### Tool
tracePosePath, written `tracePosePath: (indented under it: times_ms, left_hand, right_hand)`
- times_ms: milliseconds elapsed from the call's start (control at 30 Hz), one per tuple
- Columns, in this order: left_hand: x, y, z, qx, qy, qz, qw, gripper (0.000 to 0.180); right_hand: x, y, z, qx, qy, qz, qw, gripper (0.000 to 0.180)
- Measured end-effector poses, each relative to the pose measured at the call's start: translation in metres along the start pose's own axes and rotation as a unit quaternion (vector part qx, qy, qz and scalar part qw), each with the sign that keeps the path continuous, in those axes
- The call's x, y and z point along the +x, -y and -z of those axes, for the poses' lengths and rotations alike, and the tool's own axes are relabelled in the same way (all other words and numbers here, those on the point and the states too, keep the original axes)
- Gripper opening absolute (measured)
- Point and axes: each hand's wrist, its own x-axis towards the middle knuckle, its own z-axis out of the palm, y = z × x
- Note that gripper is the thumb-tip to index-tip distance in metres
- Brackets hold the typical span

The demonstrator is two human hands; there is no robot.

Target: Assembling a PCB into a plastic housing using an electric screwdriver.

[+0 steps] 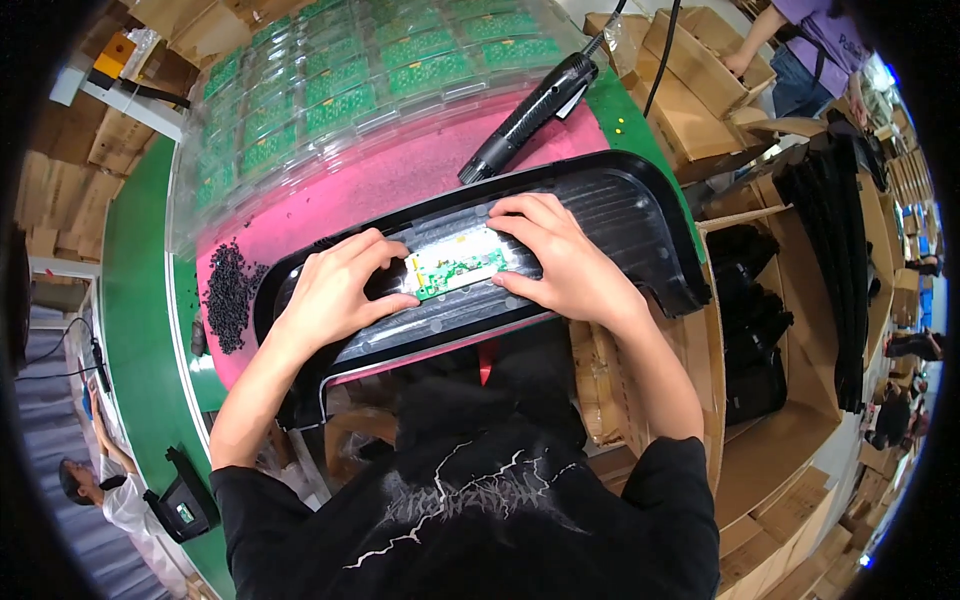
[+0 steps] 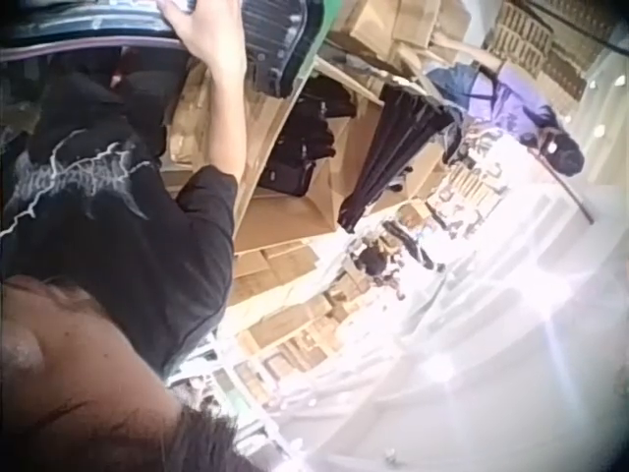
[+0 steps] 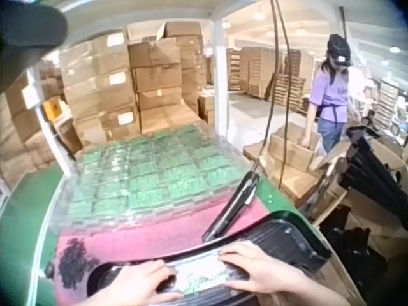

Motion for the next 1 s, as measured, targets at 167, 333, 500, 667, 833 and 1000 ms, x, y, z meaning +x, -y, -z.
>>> tracePosePath:
  times_ms: [167, 333, 500, 667, 833, 1000]
  left_hand:
    - [0.0, 0.0, 0.002, 0.003, -0.003, -0.007, 1.0, 0.044]
    - [-0.001, 0.002, 0.002, 0.003, -0.005, -0.01, 1.0, 0.045]
    - [-0.003, 0.006, 0.001, -0.009, -0.014, -0.008, 1.0, 0.046]
    - [-0.008, 0.01, 0.011, -0.076, -0.045, -0.003, 0.996, 0.04]
    - [-0.035, 0.008, 0.061, -0.211, -0.214, 0.018, 0.954, 0.023]
    - [-0.105, 0.059, 0.082, 0.076, -0.18, 0.199, 0.96, 0.027]
  right_hand:
    - [0.002, 0.003, 0.0, -0.007, 0.002, -0.003, 1.0, 0.052]
    - [0.002, 0.004, -0.001, -0.014, 0.004, -0.005, 1.0, 0.055]
    - [0.003, 0.008, 0.0, -0.009, 0.013, -0.028, 0.999, 0.057]
    - [0.007, 0.012, 0.0, -0.018, 0.01, -0.02, 1.0, 0.056]
    - [0.004, 0.018, 0.011, 0.056, -0.061, -0.088, 0.993, 0.049]
    - [0.013, -0.016, 0.051, 0.049, -0.237, -0.149, 0.959, 0.04]
